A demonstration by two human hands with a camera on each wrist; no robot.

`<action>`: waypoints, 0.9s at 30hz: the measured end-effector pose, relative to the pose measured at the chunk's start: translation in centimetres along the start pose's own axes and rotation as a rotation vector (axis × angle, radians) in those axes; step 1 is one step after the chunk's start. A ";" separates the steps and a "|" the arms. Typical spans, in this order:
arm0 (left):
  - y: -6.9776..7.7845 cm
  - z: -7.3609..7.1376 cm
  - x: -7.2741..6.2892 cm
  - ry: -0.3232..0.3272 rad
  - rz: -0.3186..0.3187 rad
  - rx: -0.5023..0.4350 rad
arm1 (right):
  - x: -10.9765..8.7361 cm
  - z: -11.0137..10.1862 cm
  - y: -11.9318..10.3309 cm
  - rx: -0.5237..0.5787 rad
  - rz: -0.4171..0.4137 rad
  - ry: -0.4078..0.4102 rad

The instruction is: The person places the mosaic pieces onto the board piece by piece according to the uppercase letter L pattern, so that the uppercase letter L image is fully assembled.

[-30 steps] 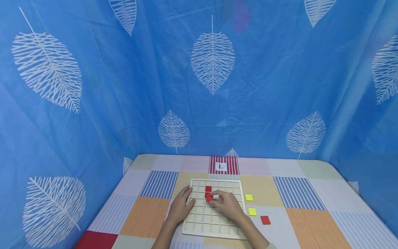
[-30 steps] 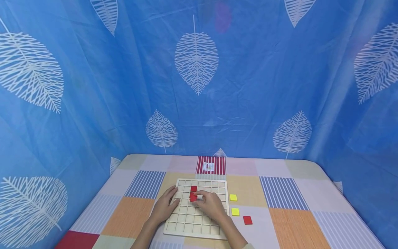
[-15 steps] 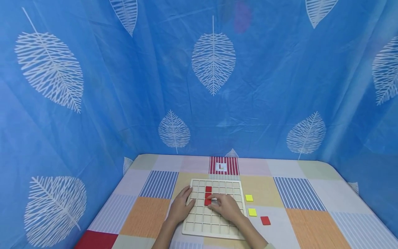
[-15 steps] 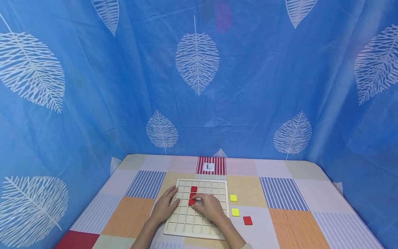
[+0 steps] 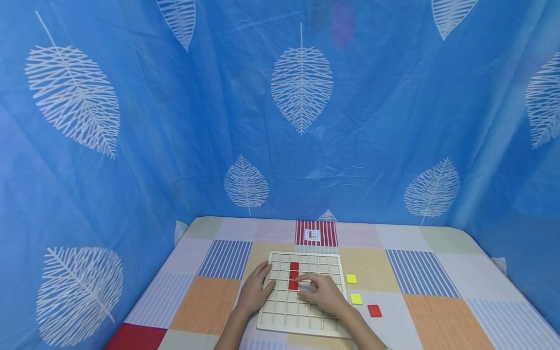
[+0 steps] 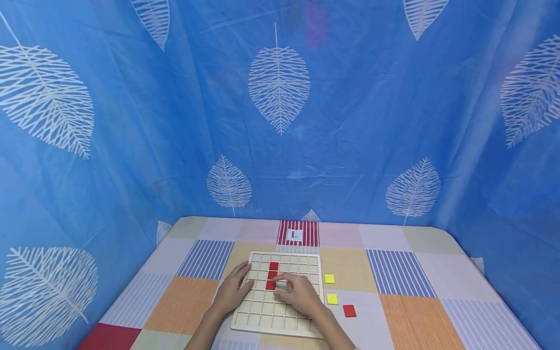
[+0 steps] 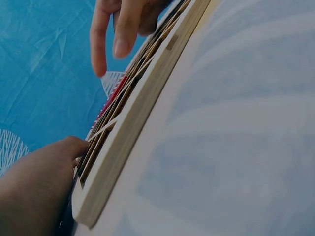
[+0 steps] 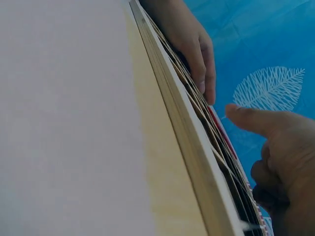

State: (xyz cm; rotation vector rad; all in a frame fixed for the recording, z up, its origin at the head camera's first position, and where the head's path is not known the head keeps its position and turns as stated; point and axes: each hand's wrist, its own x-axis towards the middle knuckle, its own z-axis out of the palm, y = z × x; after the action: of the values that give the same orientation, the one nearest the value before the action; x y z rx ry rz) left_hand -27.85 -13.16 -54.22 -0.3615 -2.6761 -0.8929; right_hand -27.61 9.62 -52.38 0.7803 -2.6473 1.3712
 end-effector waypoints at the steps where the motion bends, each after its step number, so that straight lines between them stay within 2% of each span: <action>1: 0.0 0.0 0.0 0.001 0.005 0.000 | -0.1 -0.3 0.0 0.019 -0.003 0.002; 8: 0.0 -0.1 0.0 -0.001 -0.006 0.001 | -1.2 -3.2 -0.4 0.103 -0.013 0.046; 12: 0.0 -0.2 0.0 0.006 -0.006 0.004 | -2.0 -5.2 -0.1 0.086 -0.039 0.094; 16: -0.1 -0.2 0.1 0.008 -0.008 0.012 | -3.1 -7.5 0.6 0.017 -0.050 0.148; 22: 0.0 -0.2 0.1 0.020 0.009 0.012 | -5.2 -10.3 2.2 -0.059 0.076 0.202; 27: 0.1 -0.1 0.0 0.023 0.025 0.014 | -7.2 -11.6 4.0 -0.058 0.166 0.167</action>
State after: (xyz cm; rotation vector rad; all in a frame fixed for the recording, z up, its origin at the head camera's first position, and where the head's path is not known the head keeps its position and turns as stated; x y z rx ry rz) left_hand -27.81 -13.13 -54.05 -0.3782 -2.6497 -0.8655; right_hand -25.26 23.46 -50.43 0.4272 -2.6565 1.3234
